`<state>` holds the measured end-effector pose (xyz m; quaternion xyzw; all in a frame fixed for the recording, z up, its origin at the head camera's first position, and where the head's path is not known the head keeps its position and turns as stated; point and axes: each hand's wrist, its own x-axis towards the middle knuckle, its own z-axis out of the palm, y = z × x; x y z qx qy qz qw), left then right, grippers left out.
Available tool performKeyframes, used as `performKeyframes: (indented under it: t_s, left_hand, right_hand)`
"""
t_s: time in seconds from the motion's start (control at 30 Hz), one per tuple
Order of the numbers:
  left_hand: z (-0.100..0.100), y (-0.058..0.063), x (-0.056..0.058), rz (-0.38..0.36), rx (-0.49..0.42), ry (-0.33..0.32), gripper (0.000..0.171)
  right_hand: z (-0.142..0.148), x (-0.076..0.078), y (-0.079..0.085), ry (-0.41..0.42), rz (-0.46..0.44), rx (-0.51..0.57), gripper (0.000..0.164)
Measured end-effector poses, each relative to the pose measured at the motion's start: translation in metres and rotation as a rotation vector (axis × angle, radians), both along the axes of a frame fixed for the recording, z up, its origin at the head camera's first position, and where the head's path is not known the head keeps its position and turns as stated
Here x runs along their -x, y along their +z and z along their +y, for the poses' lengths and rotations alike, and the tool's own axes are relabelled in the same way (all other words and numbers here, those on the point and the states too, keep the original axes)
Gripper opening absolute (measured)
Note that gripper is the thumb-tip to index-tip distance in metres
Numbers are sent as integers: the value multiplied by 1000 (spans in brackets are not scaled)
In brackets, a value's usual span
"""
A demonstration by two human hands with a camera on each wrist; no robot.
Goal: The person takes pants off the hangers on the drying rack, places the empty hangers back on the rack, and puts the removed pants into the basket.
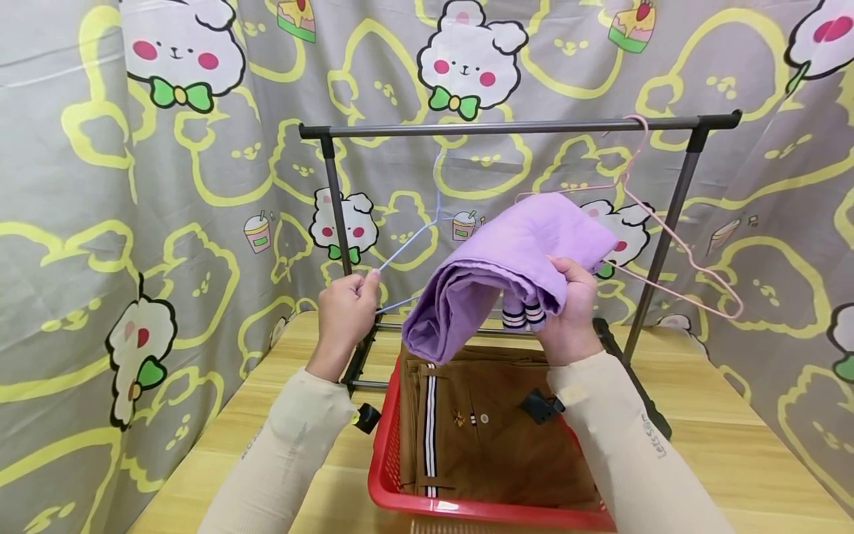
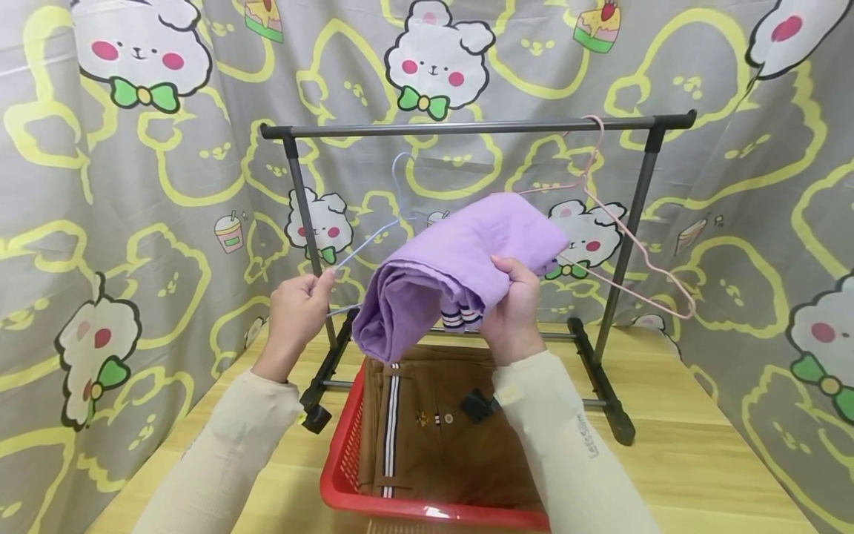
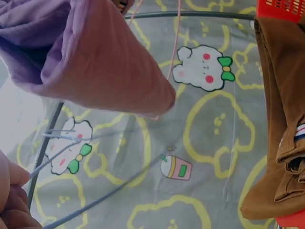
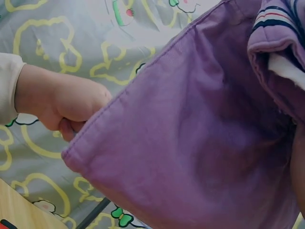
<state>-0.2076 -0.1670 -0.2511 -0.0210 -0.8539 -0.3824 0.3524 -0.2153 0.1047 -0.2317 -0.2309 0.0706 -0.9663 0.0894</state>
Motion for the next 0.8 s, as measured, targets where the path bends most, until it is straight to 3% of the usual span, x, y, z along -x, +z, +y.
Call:
performKeyframes:
  t_s: [0.17,0.8]
  left_hand:
    - [-3,-3,3,-25,-1,13,48]
    - [-5,2,1,13,-51,12,51]
  right_hand:
    - [2,-3,2,-49,-20,-32,12]
    - [4,-1,-12,3,15,-51,12]
